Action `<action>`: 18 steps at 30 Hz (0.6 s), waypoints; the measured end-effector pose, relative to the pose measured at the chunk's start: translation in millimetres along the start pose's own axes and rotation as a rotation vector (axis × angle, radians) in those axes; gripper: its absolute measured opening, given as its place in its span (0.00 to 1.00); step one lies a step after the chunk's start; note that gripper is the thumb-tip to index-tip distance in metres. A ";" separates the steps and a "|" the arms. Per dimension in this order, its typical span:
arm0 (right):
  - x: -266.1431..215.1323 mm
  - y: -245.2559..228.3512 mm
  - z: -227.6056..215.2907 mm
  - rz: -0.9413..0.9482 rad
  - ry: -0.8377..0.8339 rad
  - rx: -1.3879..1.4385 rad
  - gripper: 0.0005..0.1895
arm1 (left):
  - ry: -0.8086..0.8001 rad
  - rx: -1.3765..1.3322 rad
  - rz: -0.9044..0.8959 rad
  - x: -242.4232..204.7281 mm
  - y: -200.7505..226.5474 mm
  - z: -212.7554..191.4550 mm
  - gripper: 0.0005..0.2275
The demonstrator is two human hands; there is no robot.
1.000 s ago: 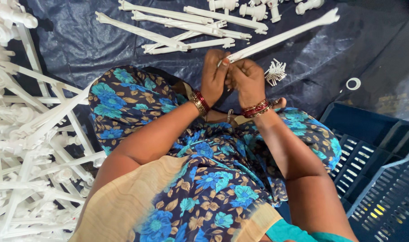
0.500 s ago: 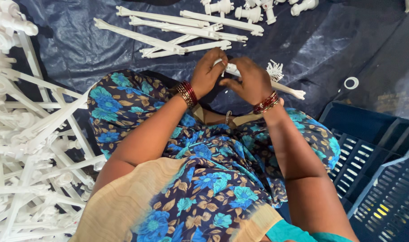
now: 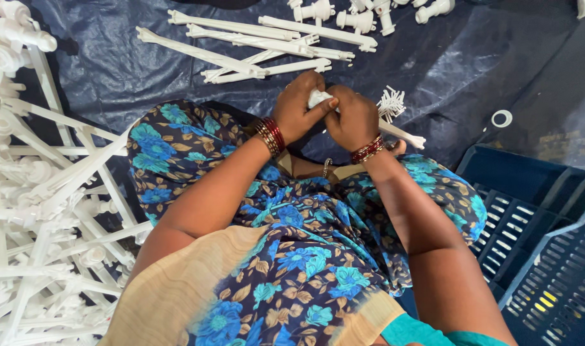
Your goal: The person sits on a tarp and assembles white plastic components by hand. They pick up a long plastic rod and a smaller connector piece, then press them together to form a joint. The person repeats this process with multiple parts, placing the assembled units into a pile.
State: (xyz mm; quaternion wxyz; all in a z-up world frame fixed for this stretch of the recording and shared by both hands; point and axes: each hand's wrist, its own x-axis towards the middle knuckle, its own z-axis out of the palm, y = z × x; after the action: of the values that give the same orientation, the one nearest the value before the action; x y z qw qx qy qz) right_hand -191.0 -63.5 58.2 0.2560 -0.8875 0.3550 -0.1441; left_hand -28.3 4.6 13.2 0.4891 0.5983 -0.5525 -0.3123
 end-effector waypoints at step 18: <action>12.6 57.8 -104.8 0.126 -0.019 -0.418 0.14 | 0.900 -0.429 -0.260 16.1 -87.7 12.4 0.13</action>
State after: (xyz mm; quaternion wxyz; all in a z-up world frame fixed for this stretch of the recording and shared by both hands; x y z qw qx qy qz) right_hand -260.1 -145.0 113.7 0.0784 -0.8986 0.4295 -0.0430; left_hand -5.3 -21.7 -69.7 0.7473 0.6234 -0.1317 -0.1885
